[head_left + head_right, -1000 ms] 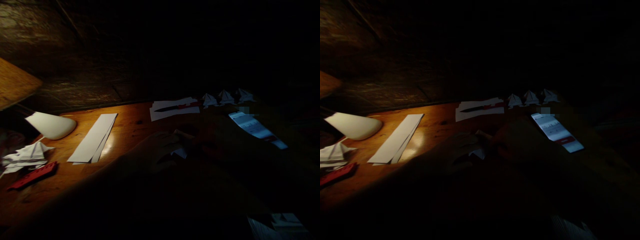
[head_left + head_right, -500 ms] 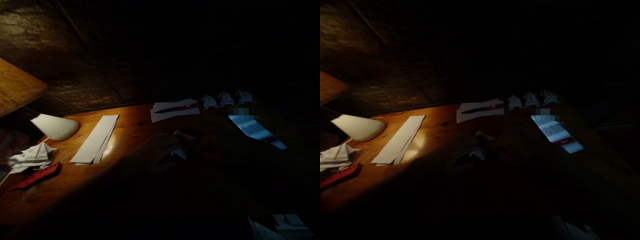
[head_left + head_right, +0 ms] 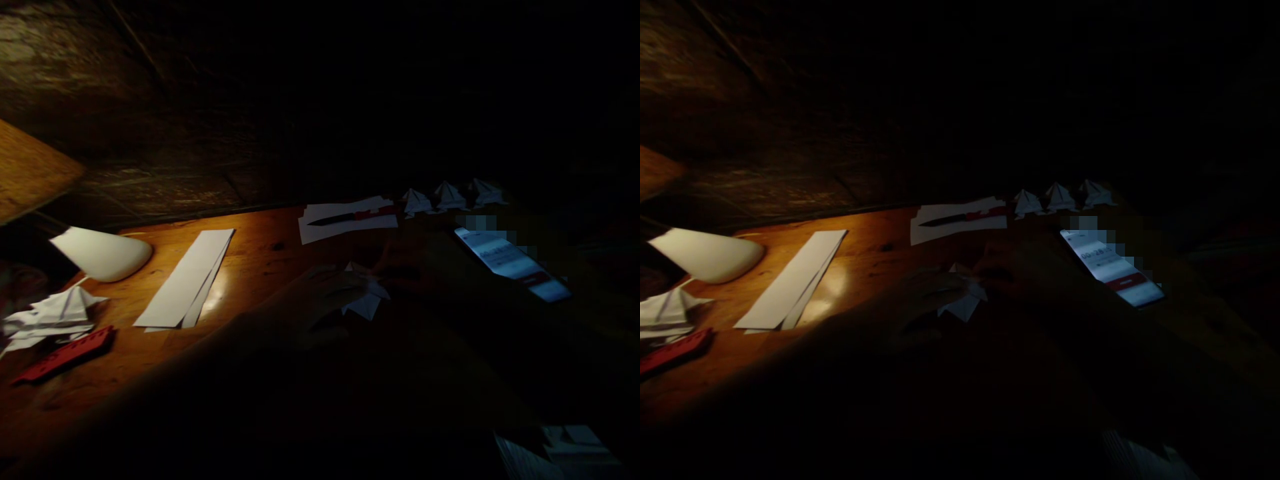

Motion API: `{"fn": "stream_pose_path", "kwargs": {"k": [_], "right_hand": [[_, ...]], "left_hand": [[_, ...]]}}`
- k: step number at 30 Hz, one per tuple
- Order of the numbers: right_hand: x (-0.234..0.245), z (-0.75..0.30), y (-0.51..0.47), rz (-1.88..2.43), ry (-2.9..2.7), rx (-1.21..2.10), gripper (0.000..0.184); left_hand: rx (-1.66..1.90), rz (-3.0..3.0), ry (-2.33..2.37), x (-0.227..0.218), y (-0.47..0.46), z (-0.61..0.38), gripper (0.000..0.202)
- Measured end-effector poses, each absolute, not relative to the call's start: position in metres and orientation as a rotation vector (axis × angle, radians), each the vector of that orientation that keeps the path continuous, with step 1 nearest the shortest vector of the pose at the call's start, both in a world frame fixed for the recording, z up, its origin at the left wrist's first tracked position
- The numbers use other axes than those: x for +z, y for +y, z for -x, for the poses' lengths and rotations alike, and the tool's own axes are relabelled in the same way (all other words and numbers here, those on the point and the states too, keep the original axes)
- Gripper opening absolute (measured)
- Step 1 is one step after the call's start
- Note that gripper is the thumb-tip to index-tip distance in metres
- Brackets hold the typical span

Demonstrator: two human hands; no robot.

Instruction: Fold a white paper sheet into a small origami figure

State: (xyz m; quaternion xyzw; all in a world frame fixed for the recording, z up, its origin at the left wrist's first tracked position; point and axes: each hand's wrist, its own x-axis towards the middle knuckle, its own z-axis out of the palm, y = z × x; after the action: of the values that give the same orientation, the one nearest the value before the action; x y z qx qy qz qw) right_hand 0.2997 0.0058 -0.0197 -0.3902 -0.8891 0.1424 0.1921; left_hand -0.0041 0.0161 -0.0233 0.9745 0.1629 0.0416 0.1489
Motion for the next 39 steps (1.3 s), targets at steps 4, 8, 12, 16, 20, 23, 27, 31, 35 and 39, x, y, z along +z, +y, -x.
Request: {"fn": "stream_pose_path", "kwargs": {"k": [4,8,12,16,20,23,27,31,35,39], "right_hand": [[-0.021,-0.301,0.009,1.067,-2.514,0.423,0.019],[-0.022,-0.303,0.01,1.088,-2.466,0.5,0.019],[-0.021,-0.302,0.008,1.146,-2.435,0.501,0.025],[-0.019,-0.298,0.007,1.117,-2.457,0.589,0.024],[-0.016,-0.292,0.006,1.13,-2.396,0.626,0.026],[-0.015,-0.289,0.004,1.135,-2.365,0.626,0.021],[-0.013,-0.285,0.001,1.037,-2.317,0.753,0.015],[-0.014,-0.286,0.0,0.996,-2.242,0.912,0.016],[-0.021,-0.288,0.005,0.996,-2.216,0.938,0.016],[-0.025,-0.289,0.009,0.953,-2.208,0.924,0.014]], "left_hand": [[0.138,-2.795,0.439,-0.023,0.016,0.004,0.073],[0.152,-2.793,0.439,-0.024,0.016,0.004,0.073],[0.185,-2.817,0.381,-0.023,0.016,0.003,0.072],[0.262,-2.828,0.349,-0.022,0.016,0.003,0.073],[0.24,-2.833,0.34,-0.024,0.018,0.003,0.073],[0.246,-2.838,0.315,-0.026,0.016,0.0,0.07],[0.197,-2.826,0.337,-0.023,0.006,-0.007,0.077],[0.148,-2.792,0.377,-0.018,-0.001,-0.009,0.085],[0.182,-2.691,0.385,-0.013,0.0,-0.004,0.085],[0.192,-2.665,0.336,-0.012,0.002,0.0,0.077]]}}
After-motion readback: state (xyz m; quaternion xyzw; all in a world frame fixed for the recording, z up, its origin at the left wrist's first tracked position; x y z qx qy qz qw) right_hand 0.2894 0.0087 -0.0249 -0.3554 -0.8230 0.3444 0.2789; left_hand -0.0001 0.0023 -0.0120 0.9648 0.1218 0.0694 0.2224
